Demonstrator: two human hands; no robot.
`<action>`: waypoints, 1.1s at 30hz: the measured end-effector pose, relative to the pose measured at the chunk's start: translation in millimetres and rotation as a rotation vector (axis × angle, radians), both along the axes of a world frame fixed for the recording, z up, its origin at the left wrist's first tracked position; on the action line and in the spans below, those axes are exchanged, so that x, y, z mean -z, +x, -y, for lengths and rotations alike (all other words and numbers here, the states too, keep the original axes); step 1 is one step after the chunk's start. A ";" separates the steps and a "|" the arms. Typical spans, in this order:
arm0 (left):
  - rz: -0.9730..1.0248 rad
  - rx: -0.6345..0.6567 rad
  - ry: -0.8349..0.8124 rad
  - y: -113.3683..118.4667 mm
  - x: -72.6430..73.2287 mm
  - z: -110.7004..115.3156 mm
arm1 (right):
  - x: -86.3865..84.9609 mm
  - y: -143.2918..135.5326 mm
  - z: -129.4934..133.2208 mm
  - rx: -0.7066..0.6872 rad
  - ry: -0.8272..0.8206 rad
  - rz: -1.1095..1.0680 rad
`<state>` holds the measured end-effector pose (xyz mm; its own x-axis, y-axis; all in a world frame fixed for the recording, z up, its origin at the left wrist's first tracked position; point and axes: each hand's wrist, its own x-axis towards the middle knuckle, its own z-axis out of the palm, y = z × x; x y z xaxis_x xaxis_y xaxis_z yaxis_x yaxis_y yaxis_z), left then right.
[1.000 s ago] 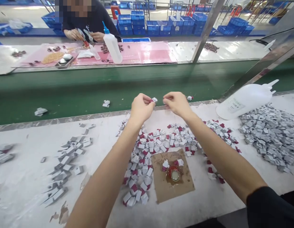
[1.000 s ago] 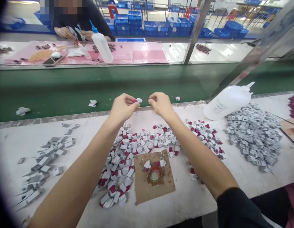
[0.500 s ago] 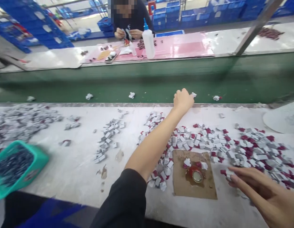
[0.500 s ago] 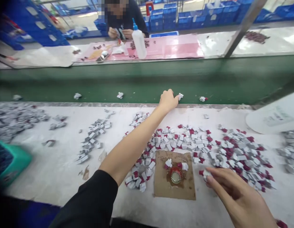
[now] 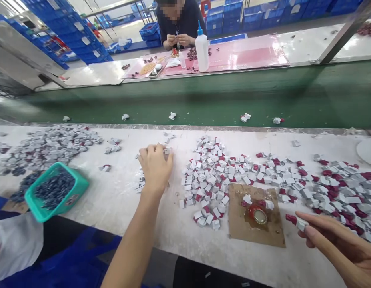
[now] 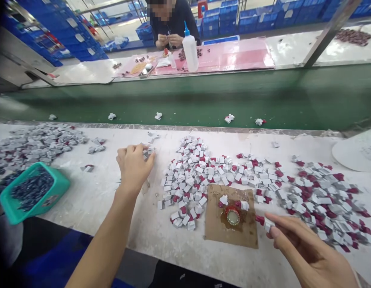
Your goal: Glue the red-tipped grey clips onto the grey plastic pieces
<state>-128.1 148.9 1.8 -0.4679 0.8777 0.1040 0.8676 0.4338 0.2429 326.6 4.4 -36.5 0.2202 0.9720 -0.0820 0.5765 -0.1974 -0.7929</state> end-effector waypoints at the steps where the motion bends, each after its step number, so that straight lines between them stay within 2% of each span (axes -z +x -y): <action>1: -0.013 -0.017 0.004 -0.6 3.0 -2.6 | -1.0 -2.6 0.1 -0.004 -0.025 -0.012; 4: -0.022 -0.054 0.025 1.4 11.0 -12.6 | -8.5 -15.2 -2.9 -0.013 -0.065 -0.092; 8: 0.071 -0.050 0.073 3.8 16.0 -21.7 | -27.6 -38.3 -13.1 -0.030 -0.044 -0.189; 11: 0.233 0.004 0.102 7.0 14.0 -16.1 | -39.6 -53.7 -17.3 -0.028 -0.016 -0.256; 13: 0.424 0.058 0.130 10.2 10.8 -5.1 | -42.6 -61.5 -16.8 -0.024 -0.002 -0.286; 16: 0.785 0.093 0.207 15.4 4.5 17.5 | -40.2 -69.2 -13.8 -0.071 -0.013 -0.302; 18: 0.926 0.093 0.198 18.4 0.7 32.2 | -36.3 -71.6 -12.2 -0.073 -0.013 -0.329; 21: 1.030 0.093 0.075 19.8 -1.0 49.2 | -30.6 -71.9 -11.6 -0.056 -0.018 -0.366; 27: 1.185 0.031 -0.114 19.6 7.1 67.3 | -27.7 -71.4 -10.6 -0.091 -0.002 -0.365; 33: 1.268 0.036 -0.117 47.5 0.3 75.5 | -29.3 -77.1 -8.0 -0.149 0.062 -0.225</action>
<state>-80.6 73.4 1.5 -0.1578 0.8656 -0.4752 0.0677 0.4896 0.8693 249.5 12.5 -7.1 0.0570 0.9970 -0.0517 0.4040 -0.0704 -0.9121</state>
